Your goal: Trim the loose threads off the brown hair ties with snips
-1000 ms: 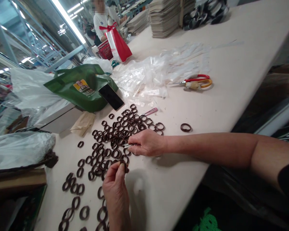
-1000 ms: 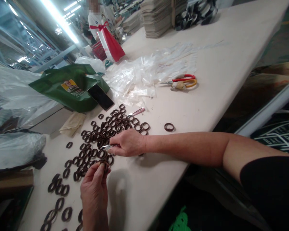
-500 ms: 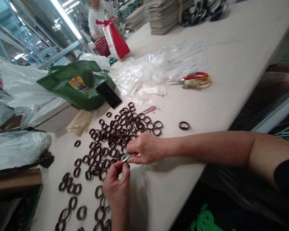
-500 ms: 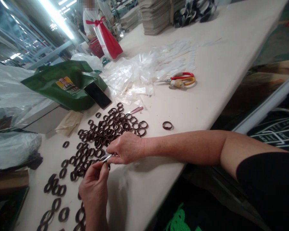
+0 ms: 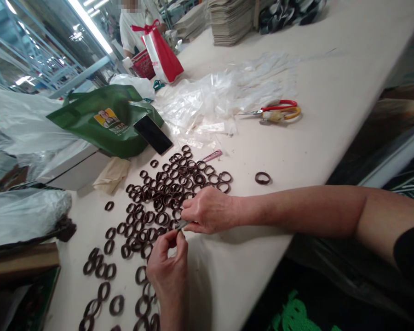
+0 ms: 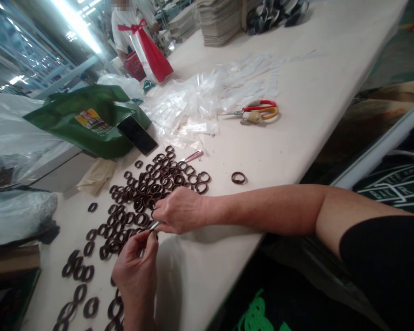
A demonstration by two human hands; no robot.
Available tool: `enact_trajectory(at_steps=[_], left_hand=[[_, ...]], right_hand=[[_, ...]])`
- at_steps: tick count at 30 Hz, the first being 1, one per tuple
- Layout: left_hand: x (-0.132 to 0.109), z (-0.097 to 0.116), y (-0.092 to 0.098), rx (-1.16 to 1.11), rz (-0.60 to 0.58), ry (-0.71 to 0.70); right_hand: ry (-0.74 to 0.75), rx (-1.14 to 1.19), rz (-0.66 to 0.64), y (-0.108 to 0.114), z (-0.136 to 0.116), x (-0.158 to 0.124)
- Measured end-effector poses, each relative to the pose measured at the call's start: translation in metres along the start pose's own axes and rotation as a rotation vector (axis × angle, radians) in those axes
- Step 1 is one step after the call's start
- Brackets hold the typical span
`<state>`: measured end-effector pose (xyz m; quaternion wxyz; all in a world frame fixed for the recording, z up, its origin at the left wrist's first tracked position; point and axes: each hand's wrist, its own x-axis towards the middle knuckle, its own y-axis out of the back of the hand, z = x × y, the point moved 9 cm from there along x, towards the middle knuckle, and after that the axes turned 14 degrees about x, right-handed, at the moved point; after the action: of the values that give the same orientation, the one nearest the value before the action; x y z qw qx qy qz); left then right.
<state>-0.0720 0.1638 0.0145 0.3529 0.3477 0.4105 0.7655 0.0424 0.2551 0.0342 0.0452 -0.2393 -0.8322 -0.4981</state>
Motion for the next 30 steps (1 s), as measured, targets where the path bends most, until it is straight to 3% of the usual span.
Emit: enact_trajectory(at_steps=[6,14,18,22,26,30], left_hand=[[0.001,0.016,0.006,0.05,0.068,-0.139],[0.001,0.02,0.007,0.04,0.089,-0.187],[0.0,-0.012,-0.004,-0.099,-0.019,0.092],[-0.004,-0.039,-0.023,-0.476,-0.114,0.394],[-0.004,-0.034,-0.036,-0.917,-0.177,0.561],[-0.005,-0.028,-0.044,-1.036,-0.268,0.585]], right_hand=[[-0.008,0.004,-0.029,0.0,0.001,0.0],[-0.079,0.068,-0.095,-0.002,0.006,0.002],[-0.148,0.123,-0.049,0.003,0.013,0.003],[-0.269,0.218,0.028,0.01,0.028,0.004],[-0.298,0.318,0.103,0.014,0.036,0.003],[-0.257,0.645,0.12,0.006,0.032,0.002]])
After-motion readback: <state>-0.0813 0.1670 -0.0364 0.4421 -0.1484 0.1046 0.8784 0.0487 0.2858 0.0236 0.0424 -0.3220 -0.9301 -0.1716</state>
